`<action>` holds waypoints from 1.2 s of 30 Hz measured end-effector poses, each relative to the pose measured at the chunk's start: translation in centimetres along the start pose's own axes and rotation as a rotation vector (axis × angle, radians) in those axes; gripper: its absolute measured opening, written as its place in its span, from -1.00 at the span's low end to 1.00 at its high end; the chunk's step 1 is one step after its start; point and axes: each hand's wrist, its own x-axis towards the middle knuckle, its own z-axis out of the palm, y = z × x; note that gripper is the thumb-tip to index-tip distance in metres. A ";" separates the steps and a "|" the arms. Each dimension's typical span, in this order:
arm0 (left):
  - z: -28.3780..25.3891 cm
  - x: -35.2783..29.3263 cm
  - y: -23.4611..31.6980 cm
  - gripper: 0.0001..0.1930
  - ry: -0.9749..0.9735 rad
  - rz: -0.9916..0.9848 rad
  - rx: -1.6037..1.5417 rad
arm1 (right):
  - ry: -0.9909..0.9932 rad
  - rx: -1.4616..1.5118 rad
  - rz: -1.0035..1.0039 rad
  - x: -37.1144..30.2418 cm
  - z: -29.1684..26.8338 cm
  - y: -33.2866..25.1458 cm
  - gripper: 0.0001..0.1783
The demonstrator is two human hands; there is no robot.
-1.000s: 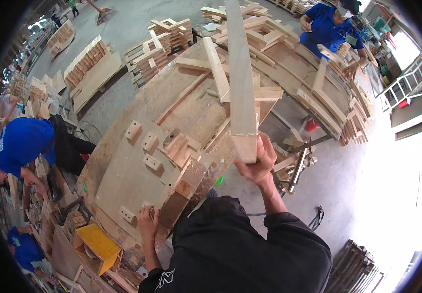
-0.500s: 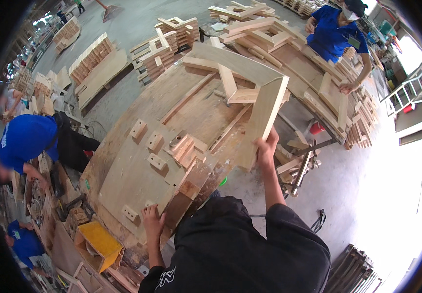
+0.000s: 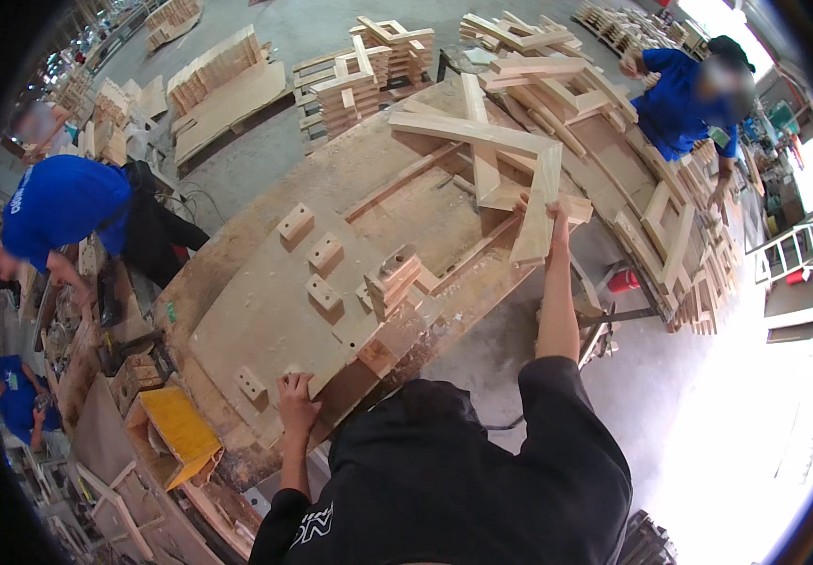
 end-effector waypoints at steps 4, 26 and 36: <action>0.3 -0.1 0.0 -0.42 0.031 0.005 -0.014 | -0.061 -0.002 0.020 1.0 -1.3 -1.0 -0.19; 1.7 0.7 0.1 -0.52 0.077 -0.017 -0.041 | 0.536 -1.421 -0.674 -10.6 -0.9 -0.9 -0.69; 2.0 -0.7 -2.3 -0.58 0.085 0.038 -0.182 | -0.790 -1.410 0.027 -25.8 12.9 16.3 -0.79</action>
